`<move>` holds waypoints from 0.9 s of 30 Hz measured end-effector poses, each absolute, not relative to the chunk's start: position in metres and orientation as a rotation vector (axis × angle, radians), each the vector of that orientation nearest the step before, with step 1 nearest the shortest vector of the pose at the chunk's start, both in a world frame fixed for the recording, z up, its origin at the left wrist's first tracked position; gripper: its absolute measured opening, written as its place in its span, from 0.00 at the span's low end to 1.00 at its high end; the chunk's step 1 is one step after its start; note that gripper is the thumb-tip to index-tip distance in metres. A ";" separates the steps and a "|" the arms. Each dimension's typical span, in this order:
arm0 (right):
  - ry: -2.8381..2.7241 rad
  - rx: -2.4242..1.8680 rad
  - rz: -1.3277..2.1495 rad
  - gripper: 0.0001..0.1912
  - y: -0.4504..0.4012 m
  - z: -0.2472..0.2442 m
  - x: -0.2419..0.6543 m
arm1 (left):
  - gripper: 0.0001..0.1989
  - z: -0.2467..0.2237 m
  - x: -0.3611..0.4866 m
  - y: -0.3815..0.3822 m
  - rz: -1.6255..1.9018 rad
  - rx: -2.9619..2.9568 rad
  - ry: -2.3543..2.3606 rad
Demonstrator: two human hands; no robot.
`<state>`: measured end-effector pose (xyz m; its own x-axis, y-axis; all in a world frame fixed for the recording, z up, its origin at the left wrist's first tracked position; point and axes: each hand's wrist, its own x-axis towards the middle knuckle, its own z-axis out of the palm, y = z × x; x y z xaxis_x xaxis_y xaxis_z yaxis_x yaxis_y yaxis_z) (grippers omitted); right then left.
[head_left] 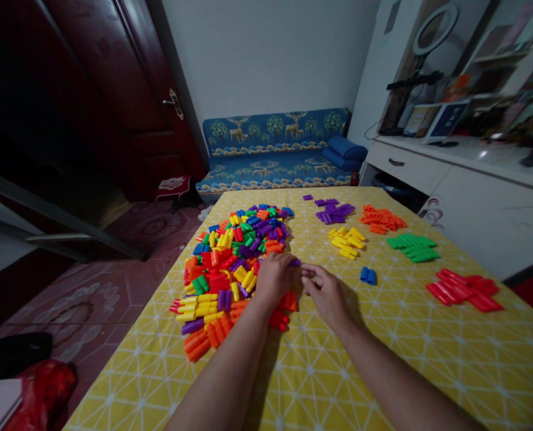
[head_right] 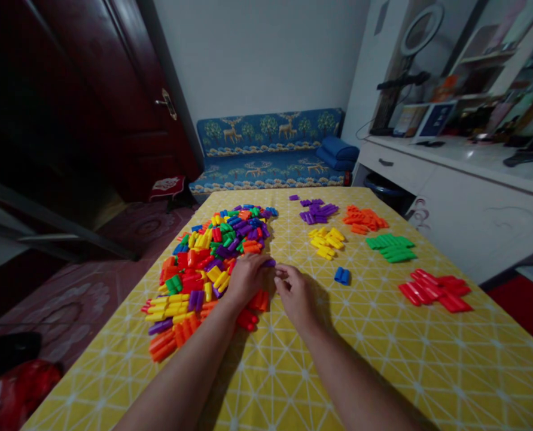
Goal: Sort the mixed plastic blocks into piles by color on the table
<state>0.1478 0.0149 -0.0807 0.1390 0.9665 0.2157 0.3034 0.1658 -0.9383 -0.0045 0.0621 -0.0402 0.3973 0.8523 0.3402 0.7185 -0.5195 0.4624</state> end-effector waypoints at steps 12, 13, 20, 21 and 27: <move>-1.287 -1.225 0.813 0.16 0.012 -0.062 0.147 | 0.25 -0.034 -0.006 0.056 0.608 2.437 1.373; -1.264 -1.206 0.835 0.15 0.012 -0.062 0.146 | 0.25 -0.033 -0.006 0.056 0.607 2.439 1.365; -1.153 -1.201 0.893 0.16 0.026 -0.058 0.156 | 0.22 -0.033 -0.005 0.055 0.679 2.399 1.356; -1.148 -1.213 0.879 0.16 0.034 -0.055 0.160 | 0.20 -0.033 -0.005 0.055 0.677 2.382 1.377; -1.147 -1.420 0.846 0.09 0.123 -0.021 0.201 | 0.12 -0.033 -0.004 0.055 0.633 2.368 1.379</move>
<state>0.2009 0.1230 -0.0205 0.2836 0.9545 0.0920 0.1937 0.0370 -0.9804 -0.0044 0.0551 -0.0326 0.4336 0.8763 0.2101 0.7305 -0.4783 0.4874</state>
